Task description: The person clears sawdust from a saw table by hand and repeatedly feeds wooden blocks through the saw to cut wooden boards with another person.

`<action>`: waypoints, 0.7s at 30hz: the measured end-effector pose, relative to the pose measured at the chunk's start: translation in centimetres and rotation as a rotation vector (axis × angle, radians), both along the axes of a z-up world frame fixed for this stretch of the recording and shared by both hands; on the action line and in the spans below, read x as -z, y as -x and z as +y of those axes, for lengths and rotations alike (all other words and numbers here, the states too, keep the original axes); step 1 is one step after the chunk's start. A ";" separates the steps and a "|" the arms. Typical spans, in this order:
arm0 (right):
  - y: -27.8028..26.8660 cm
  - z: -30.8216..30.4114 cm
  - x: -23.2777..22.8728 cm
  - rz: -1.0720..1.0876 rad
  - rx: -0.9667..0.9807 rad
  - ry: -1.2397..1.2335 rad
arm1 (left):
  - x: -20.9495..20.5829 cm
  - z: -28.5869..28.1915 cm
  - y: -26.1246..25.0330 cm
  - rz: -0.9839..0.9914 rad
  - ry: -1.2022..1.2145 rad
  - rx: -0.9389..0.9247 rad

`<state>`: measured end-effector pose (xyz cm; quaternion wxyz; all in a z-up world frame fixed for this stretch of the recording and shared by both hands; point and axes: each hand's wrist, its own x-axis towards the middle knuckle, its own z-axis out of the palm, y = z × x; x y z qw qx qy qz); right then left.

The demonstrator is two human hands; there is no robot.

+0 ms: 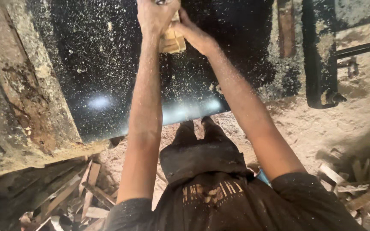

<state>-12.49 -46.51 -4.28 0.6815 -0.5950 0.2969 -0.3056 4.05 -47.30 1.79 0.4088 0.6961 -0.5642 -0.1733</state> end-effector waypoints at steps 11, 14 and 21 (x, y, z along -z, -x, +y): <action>1.6 5.3 1.6 0.080 -0.036 0.088 | 1.6 5.8 1.4 -0.063 0.049 -0.011; 1.9 6.5 1.9 0.064 -0.024 0.083 | 0.8 7.1 2.2 -0.005 -0.031 -0.027; 2.4 9.2 1.3 0.048 -0.015 0.056 | 1.4 9.4 2.6 -0.061 0.044 -0.007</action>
